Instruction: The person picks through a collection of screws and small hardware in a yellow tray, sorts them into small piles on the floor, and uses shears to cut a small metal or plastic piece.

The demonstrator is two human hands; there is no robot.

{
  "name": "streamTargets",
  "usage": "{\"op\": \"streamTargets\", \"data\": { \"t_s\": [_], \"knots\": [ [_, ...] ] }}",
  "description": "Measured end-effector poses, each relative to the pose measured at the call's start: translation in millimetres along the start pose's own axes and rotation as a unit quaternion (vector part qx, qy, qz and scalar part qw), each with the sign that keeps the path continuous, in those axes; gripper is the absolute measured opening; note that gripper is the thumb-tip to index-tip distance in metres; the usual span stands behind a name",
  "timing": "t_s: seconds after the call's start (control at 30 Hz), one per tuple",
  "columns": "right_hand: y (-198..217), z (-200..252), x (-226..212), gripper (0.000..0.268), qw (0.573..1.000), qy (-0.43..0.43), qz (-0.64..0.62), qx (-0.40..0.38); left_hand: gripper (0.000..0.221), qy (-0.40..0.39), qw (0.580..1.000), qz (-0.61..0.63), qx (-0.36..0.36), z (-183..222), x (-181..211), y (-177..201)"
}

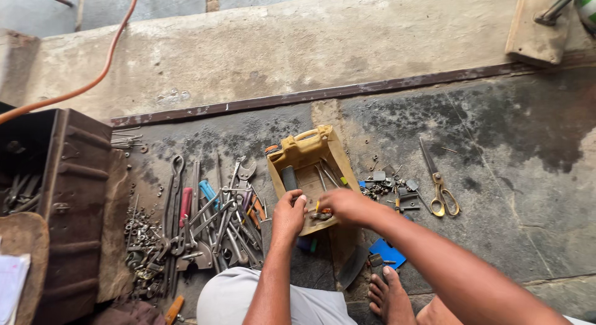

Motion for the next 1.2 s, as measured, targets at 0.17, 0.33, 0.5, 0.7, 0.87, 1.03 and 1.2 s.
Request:
{"op": "streamTargets", "data": {
  "t_s": [0.17, 0.33, 0.5, 0.7, 0.87, 1.03, 1.2],
  "knots": [
    [46, 105, 50, 0.032, 0.901, -0.235, 0.119, 0.344, 0.035, -0.047, 0.997, -0.051, 0.026, 11, 5, 1],
    [28, 204, 102, 0.027, 0.845, -0.483, 0.113, 0.202, 0.035, -0.051, 0.994, -0.092, 0.026, 14, 13, -4],
    [-9, 214, 89, 0.034, 0.846, -0.454, 0.177, 0.217, 0.034, -0.066, 0.991, -0.112, 0.029, 17, 9, -6],
    [12, 196, 83, 0.022, 0.751, -0.626, 0.087, 0.192, 0.034, -0.052, 0.991, -0.119, 0.032, 18, 10, -9],
    [24, 181, 49, 0.025, 0.722, -0.593, -0.141, 0.327, 0.035, -0.019, 0.999, -0.019, -0.039, 7, 4, -16],
    [3, 86, -7, 0.039, 0.859, -0.429, -0.151, 0.237, 0.040, 0.065, 0.969, 0.157, -0.178, -1, 0, -21],
    [1, 16, -42, 0.050, 0.894, -0.306, -0.197, 0.262, 0.044, 0.108, 0.919, 0.272, -0.266, -6, -17, -28]
  ]
}}
Point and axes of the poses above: each hand's wrist, its own z-axis away from the middle knuckle, its own y-axis out of the back of the hand, x = y × z, the point moved 1 cm from there along -z, towards the middle knuckle, and after that the axes turned 12 degrees about y, right-handed, at the moved point
